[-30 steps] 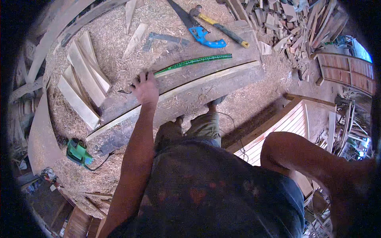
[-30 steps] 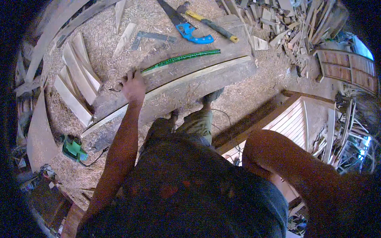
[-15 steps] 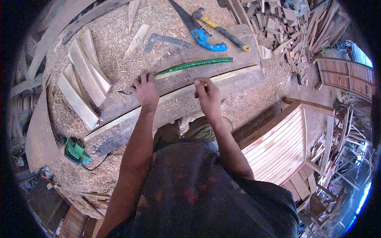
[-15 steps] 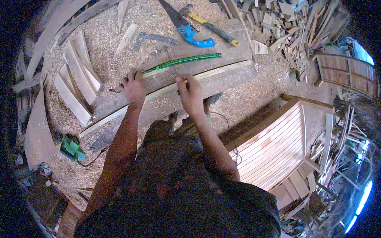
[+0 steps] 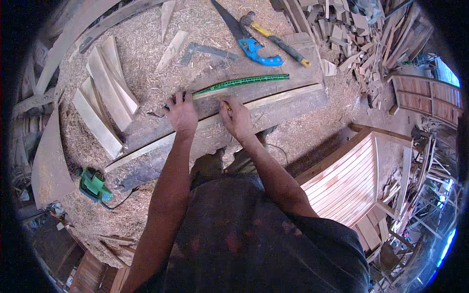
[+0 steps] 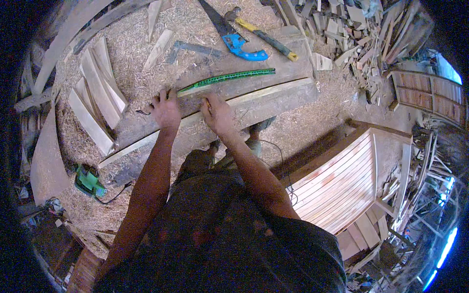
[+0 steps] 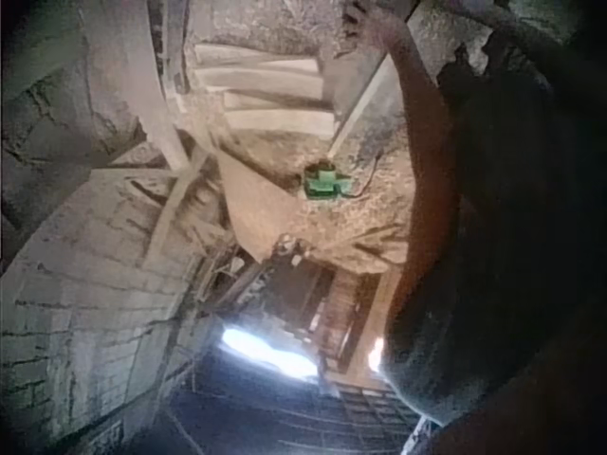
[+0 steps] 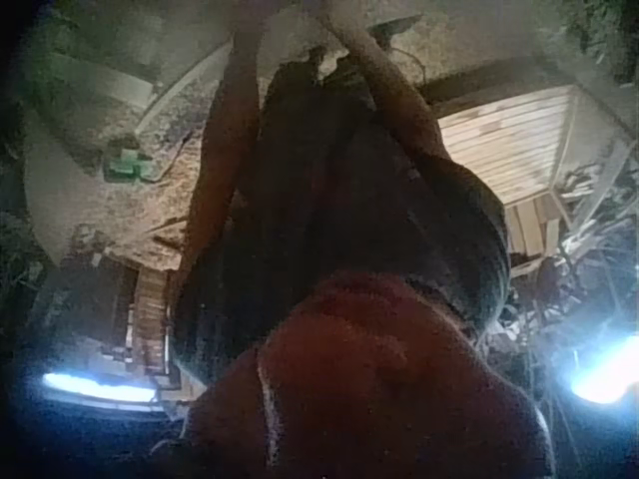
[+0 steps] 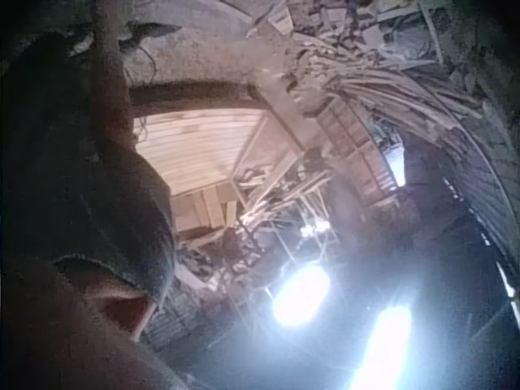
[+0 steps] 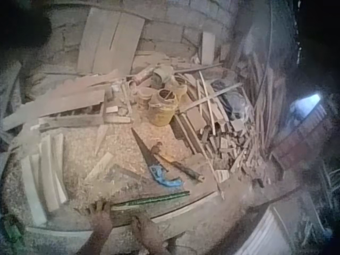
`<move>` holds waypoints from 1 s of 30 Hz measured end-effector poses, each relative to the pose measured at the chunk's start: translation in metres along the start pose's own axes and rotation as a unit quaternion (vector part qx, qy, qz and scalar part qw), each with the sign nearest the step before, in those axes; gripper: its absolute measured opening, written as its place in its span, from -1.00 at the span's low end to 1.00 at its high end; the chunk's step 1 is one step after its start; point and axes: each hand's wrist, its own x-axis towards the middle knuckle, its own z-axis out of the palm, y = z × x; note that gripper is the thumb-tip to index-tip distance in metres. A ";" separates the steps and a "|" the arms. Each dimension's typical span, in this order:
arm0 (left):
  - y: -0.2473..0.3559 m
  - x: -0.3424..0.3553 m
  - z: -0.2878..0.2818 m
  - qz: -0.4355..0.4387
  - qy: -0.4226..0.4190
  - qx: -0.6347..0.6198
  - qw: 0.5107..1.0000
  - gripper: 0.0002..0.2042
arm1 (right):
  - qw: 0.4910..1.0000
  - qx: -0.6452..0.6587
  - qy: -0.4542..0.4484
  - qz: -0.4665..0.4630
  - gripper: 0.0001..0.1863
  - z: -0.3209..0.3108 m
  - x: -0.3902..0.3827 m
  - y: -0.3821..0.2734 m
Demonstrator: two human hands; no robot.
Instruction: Measuring, marking, and assembling wooden pieces using a hammer and nails in a workshop environment.
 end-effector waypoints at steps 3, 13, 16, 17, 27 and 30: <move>0.000 0.000 -0.002 -0.002 -0.003 0.007 1.000 -0.63 | 0.999 0.000 -0.001 -0.039 -0.74 0.006 0.001 0.003; 0.001 0.000 -0.004 -0.001 -0.001 0.011 1.000 -0.66 | 0.996 0.001 -0.011 -0.084 -0.74 0.013 0.009 0.002; 0.001 0.001 -0.003 -0.001 -0.004 0.004 1.000 -0.65 | 0.994 0.014 0.004 -0.113 -0.71 0.014 0.011 0.002; 0.001 0.001 -0.002 -0.004 -0.015 0.005 1.000 -0.65 | 0.992 0.012 0.002 -0.127 -0.71 0.015 0.012 0.002; 0.000 0.001 -0.001 0.009 -0.001 0.018 1.000 -0.63 | 0.985 -0.033 -0.029 -0.164 -0.57 0.026 0.010 0.017; 0.000 0.001 0.000 0.002 -0.013 0.017 1.000 -0.64 | 0.986 -0.044 -0.035 -0.154 -0.51 0.029 0.006 0.020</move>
